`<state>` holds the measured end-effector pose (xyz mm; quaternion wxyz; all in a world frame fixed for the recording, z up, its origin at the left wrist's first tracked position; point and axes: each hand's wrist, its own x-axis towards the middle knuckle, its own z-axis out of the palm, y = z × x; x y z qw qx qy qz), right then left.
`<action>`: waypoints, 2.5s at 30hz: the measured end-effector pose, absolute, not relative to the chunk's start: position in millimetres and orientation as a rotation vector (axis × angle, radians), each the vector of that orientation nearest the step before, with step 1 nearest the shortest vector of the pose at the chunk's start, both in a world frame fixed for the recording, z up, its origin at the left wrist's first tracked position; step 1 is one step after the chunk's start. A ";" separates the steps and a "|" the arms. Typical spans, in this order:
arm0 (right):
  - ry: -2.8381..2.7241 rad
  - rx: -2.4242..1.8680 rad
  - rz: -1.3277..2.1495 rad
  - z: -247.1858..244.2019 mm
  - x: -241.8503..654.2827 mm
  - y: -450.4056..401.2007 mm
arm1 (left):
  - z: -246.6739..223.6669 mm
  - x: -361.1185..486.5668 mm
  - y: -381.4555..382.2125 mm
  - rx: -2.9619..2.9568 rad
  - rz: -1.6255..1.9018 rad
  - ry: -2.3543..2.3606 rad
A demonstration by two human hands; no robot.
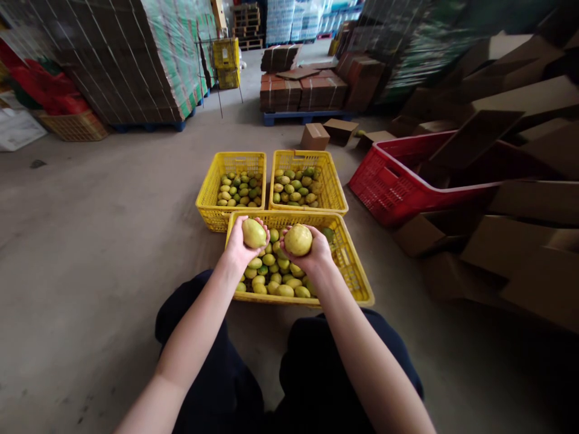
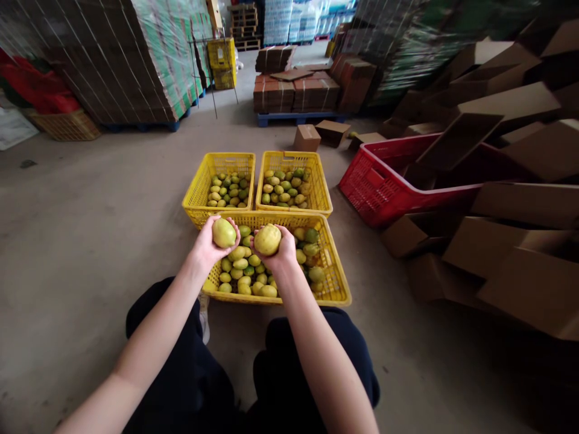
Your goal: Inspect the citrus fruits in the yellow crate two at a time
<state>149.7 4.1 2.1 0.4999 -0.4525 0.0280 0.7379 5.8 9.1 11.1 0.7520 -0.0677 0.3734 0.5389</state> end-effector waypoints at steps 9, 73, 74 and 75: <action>0.113 -0.943 1.694 2.0 150.0 4.8 | 12.1 5.1 10.8 -0.128 1.217 0.756; -0.552 -0.708 1.575 17.0 141.1 -10.0 | 27.6 1.5 4.1 0.079 1.397 0.415; -0.522 -0.715 1.600 18.0 141.5 -9.5 | 26.9 2.3 5.8 0.048 1.394 0.421; -0.494 -0.724 1.618 18.4 141.8 -8.7 | 25.9 3.2 7.3 0.020 1.385 0.429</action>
